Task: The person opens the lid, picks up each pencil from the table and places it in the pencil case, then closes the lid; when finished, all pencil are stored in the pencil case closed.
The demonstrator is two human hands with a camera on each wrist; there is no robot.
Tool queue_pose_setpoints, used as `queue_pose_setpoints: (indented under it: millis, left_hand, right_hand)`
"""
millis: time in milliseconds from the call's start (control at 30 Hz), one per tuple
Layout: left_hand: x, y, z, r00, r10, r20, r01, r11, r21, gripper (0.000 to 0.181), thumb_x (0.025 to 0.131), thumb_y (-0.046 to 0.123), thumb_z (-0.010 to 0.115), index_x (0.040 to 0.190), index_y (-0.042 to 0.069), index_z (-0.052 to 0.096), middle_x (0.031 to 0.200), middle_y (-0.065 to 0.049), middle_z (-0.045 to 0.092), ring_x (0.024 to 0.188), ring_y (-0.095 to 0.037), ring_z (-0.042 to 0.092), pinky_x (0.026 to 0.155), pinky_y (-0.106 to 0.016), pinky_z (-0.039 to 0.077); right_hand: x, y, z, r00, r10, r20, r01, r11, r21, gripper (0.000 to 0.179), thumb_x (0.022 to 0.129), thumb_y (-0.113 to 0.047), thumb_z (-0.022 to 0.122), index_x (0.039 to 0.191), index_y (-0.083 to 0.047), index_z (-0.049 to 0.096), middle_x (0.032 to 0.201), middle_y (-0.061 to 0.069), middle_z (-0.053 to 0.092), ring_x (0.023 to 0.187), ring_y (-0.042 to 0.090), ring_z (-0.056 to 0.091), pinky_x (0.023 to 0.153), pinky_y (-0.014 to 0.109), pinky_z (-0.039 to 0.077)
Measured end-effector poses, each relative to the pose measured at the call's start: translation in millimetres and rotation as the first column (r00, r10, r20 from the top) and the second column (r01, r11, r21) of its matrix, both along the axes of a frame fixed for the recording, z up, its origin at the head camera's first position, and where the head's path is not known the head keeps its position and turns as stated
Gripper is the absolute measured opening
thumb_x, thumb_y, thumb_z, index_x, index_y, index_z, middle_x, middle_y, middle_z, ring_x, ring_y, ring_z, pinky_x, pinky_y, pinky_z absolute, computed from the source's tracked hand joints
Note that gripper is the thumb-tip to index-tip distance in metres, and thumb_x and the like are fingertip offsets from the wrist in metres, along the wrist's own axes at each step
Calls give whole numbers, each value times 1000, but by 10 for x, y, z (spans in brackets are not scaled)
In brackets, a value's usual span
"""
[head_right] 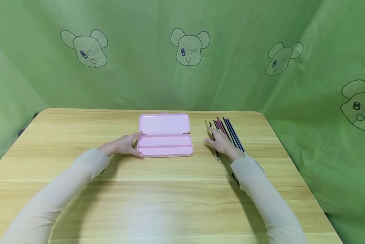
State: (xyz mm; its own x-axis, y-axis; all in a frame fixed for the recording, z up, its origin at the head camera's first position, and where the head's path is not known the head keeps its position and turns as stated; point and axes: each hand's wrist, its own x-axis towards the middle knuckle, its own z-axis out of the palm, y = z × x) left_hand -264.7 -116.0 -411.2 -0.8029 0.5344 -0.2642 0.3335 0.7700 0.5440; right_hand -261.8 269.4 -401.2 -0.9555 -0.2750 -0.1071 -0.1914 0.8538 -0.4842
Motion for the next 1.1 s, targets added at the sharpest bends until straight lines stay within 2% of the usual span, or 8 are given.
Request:
queue_pose_setpoints:
  millis: [167,267,400,533,700,800,933,1100]
  left_hand:
    - [-5,-7,-22,1000,1,1,-1,1000,9,107,71,43,75,145,-1,10,143,-27,27,132,-35,28,111,-42,22]
    - [-4,-12,-27,1000,4,6,-4,1000,13,107,71,43,75,145,0,10,143,-26,27,132,-35,28,111,-42,21]
    - [-5,-12,-32,1000,0,7,0,1000,15,107,71,44,74,145,0,10,142,-28,28,131,-36,29,110,-43,22]
    - [-2,-8,-22,1000,-1,6,1,1000,13,106,72,42,74,145,0,10,140,-29,31,130,-37,31,110,-44,23]
    - [-1,-7,-7,1000,-2,9,2,1000,10,106,73,41,74,145,-1,9,142,-29,26,131,-38,28,110,-44,21]
    - [4,-14,-11,1000,-9,8,9,1000,16,106,73,41,74,144,-2,9,143,-29,25,132,-38,27,110,-44,21]
    - [5,-18,-11,1000,-9,6,9,1000,20,106,73,41,74,144,-3,9,143,-29,23,132,-38,26,111,-44,20]
    - [-3,-15,-18,1000,-6,9,6,1000,23,106,73,41,74,145,-2,9,144,-28,23,132,-37,26,111,-43,20]
  right_hand:
    - [-12,-15,-38,1000,10,-25,-10,1000,8,68,90,-17,56,139,11,19,100,23,48,89,31,47,81,46,44]
    - [-26,-38,-77,999,5,-43,-3,999,40,68,88,-14,59,138,13,21,101,25,47,91,31,46,83,47,44]
    - [-38,-73,-102,999,-30,-33,33,995,89,66,87,-11,59,137,13,23,105,28,46,87,32,48,79,46,47]
    - [-62,-107,-101,998,-53,-16,55,988,142,65,86,-8,60,137,12,25,119,34,42,98,40,50,87,50,45]
    - [-98,-152,-78,998,-57,7,56,986,158,62,84,-3,60,134,14,28,128,36,38,114,46,43,97,52,38]
    - [-100,-165,-66,996,-81,36,75,986,151,60,84,-3,60,133,15,30,121,34,46,107,43,49,91,48,45]
    - [-93,-165,-68,993,-105,54,96,985,140,53,84,-2,60,129,14,37,100,26,57,87,33,57,75,40,51]
    - [-87,-159,-85,994,-96,52,90,990,109,46,83,-1,58,124,14,42,103,27,57,93,37,56,81,43,50]
